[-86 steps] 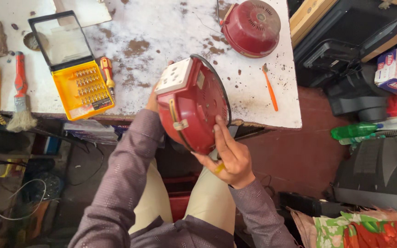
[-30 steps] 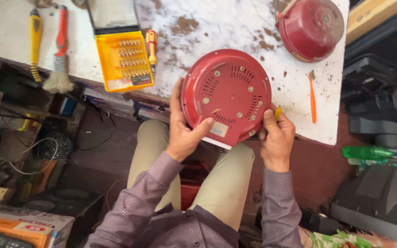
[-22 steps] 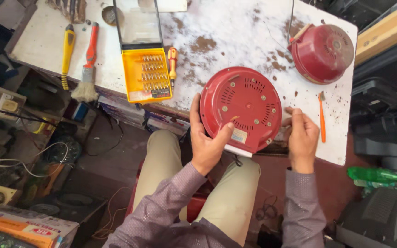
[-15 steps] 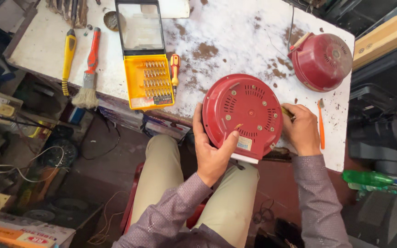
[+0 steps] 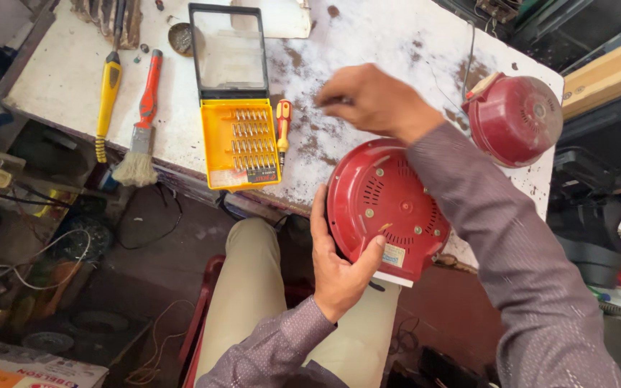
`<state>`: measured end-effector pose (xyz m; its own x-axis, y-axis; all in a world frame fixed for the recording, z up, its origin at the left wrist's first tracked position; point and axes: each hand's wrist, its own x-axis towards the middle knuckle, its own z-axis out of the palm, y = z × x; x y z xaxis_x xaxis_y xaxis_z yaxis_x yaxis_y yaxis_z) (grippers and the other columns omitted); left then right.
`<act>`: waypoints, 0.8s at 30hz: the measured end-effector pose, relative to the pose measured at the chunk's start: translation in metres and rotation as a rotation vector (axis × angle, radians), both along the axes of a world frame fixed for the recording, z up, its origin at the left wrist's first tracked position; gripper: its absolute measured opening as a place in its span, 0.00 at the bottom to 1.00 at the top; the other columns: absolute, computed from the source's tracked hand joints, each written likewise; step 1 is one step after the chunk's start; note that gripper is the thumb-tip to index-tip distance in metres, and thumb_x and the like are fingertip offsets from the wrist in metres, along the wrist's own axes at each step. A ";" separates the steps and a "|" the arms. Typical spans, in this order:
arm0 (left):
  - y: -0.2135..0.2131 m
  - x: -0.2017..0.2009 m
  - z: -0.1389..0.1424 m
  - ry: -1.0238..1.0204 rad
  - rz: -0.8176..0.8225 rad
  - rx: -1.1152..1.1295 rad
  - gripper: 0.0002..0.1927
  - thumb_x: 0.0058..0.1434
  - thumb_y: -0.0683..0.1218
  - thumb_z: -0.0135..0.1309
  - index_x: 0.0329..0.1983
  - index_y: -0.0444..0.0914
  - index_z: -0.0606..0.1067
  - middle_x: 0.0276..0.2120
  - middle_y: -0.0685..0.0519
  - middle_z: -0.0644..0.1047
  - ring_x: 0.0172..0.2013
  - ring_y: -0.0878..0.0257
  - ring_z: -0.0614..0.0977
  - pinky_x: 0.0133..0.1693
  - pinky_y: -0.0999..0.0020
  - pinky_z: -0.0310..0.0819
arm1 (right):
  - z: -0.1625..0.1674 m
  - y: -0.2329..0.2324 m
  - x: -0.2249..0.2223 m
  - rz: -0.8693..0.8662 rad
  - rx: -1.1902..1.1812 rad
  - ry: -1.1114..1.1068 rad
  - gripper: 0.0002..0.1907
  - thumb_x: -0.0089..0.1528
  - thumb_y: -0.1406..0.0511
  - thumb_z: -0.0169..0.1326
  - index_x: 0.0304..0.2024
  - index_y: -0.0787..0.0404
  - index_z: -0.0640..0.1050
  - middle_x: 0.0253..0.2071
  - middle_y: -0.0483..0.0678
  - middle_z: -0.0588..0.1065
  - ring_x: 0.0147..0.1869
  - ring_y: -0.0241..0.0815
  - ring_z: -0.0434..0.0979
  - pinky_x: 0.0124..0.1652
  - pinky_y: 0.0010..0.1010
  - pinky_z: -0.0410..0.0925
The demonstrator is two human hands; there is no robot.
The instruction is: The person assembles a red circular electronic device by placing the internal components into the base, attaching the top cover, and securing it with screws using a screwdriver. The person also plugs in a power cord and adjusts the device on the workbench.
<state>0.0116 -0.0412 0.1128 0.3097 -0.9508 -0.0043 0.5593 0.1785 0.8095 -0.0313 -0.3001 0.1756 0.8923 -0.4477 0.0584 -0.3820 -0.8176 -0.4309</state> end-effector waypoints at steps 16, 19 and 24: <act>-0.005 0.015 -0.006 -0.073 -0.015 -0.003 0.52 0.57 0.38 0.61 0.79 0.31 0.44 0.67 0.40 0.67 0.63 0.55 0.75 0.65 0.60 0.71 | -0.011 -0.020 0.056 -0.018 0.033 0.214 0.05 0.60 0.66 0.63 0.39 0.56 0.84 0.39 0.45 0.78 0.42 0.46 0.79 0.41 0.38 0.72; -0.005 0.014 -0.004 -0.133 0.023 -0.006 0.52 0.57 0.37 0.63 0.79 0.31 0.46 0.68 0.39 0.66 0.65 0.55 0.73 0.66 0.60 0.69 | -0.013 -0.018 0.055 0.100 -0.002 0.150 0.05 0.59 0.67 0.63 0.39 0.56 0.84 0.40 0.47 0.77 0.44 0.48 0.79 0.43 0.39 0.72; -0.008 0.014 -0.004 0.012 -0.020 0.053 0.52 0.57 0.38 0.65 0.78 0.30 0.46 0.70 0.41 0.63 0.67 0.57 0.70 0.67 0.61 0.68 | -0.005 -0.016 0.029 0.052 -0.276 0.099 0.04 0.62 0.67 0.58 0.39 0.58 0.81 0.37 0.51 0.78 0.41 0.53 0.79 0.39 0.43 0.71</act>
